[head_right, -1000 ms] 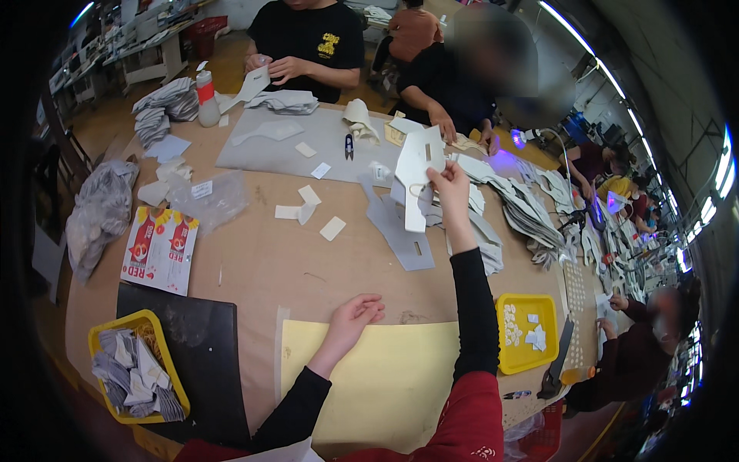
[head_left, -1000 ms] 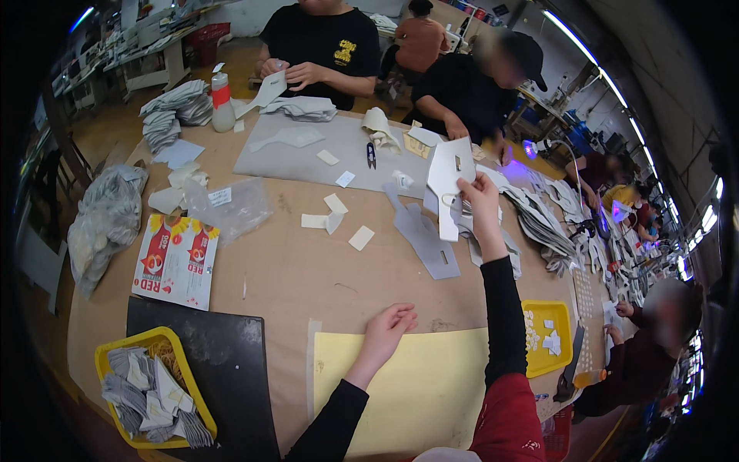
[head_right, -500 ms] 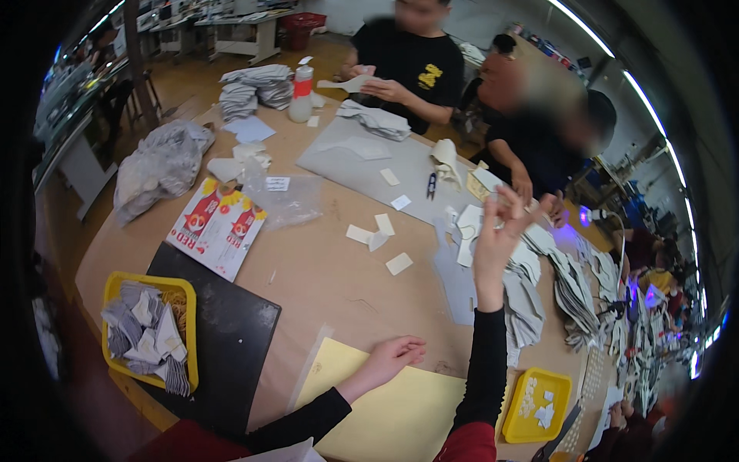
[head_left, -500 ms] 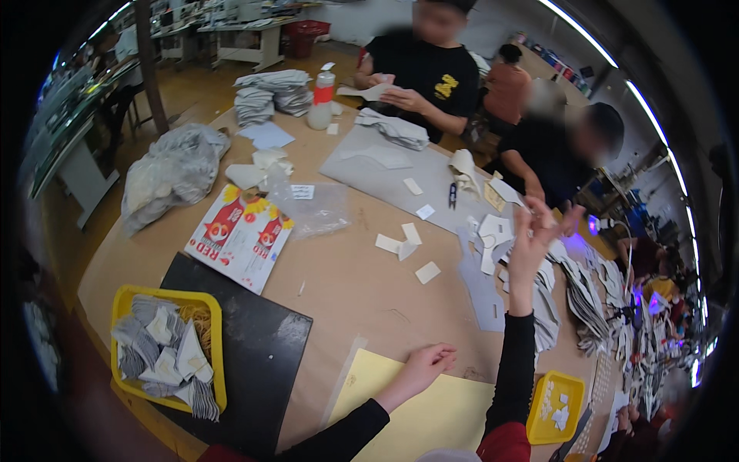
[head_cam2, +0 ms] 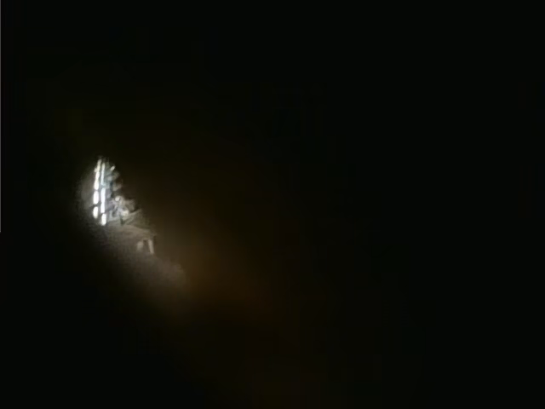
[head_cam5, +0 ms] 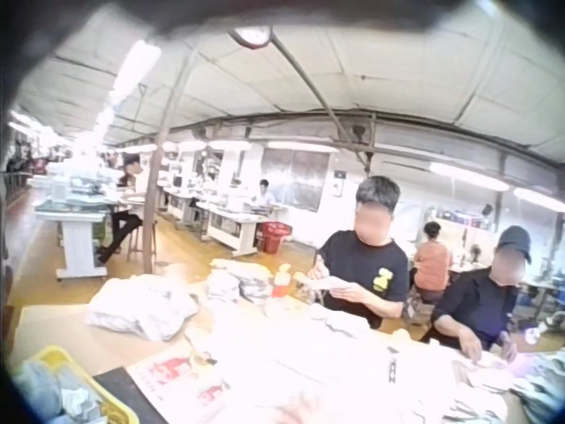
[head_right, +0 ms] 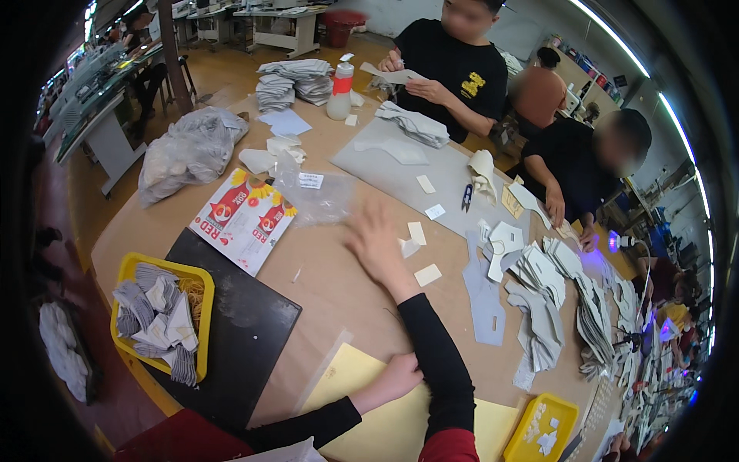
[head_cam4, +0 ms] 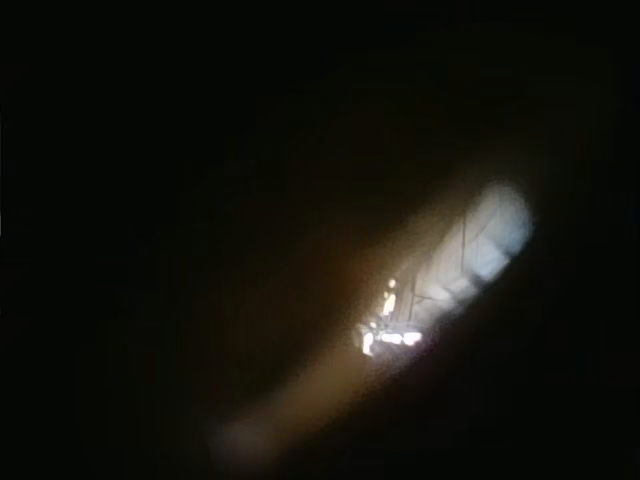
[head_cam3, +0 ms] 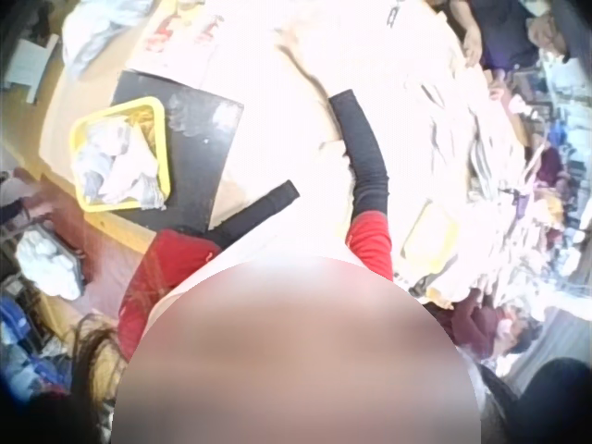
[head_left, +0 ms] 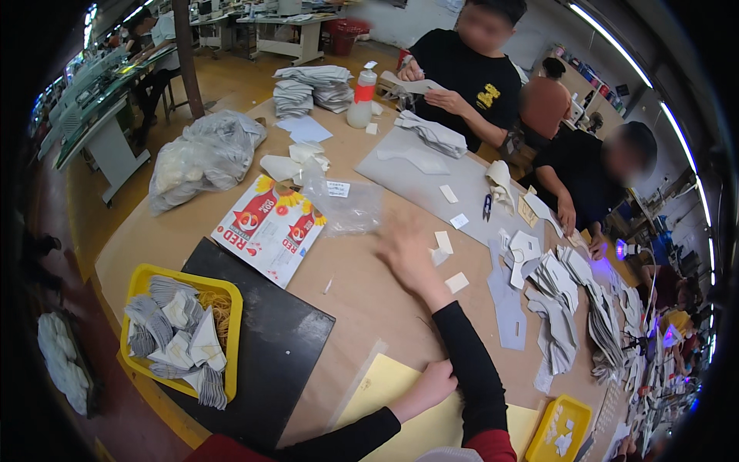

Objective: The person attaches small white labels to light-colored fabric pieces at a workbench. They pick up labels and fabric, press the labels onto the fabric, and place the labeled pieces into a yellow tray. Other workers are visible in the background performing similar tasks.

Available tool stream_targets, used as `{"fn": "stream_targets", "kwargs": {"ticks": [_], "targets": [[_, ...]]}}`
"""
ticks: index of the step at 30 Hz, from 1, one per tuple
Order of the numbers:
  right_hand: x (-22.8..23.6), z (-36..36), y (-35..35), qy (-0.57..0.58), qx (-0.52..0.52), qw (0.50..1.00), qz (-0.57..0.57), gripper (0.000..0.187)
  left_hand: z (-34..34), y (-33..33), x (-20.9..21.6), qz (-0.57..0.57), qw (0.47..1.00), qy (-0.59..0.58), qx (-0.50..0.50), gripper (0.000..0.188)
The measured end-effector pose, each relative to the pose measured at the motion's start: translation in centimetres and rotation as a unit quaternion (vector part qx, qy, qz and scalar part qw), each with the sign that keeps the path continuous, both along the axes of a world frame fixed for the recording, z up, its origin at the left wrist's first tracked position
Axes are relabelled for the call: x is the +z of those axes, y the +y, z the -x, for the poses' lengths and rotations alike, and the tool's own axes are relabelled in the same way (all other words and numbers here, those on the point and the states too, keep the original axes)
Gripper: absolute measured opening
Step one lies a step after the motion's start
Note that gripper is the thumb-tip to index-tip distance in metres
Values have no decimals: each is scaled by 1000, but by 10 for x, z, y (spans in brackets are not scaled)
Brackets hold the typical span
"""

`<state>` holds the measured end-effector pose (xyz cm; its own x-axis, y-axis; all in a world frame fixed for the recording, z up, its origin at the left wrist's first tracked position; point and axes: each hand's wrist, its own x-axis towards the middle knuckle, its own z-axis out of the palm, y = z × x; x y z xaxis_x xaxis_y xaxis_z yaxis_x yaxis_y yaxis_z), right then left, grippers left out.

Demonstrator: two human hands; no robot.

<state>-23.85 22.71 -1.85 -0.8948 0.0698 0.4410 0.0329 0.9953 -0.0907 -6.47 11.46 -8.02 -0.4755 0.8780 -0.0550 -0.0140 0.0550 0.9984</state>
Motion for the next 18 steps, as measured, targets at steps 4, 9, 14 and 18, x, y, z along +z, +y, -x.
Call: {"fn": "stream_targets", "kwargs": {"ticks": [4,9,14,18], "targets": [[-37,4,12,-50,75,992,86,50,0,0,-1,42,999,-19,-9,23],[-34,1,11,-30,78,987,139,37,-3,1,-2,42,999,4,7,22],[-14,5,0,105,81,990,35,12,-4,3,-5,31,999,-41,7,22],[1,2,4,205,-33,921,331,8,-7,4,-8,23,997,-68,8,18]]}}
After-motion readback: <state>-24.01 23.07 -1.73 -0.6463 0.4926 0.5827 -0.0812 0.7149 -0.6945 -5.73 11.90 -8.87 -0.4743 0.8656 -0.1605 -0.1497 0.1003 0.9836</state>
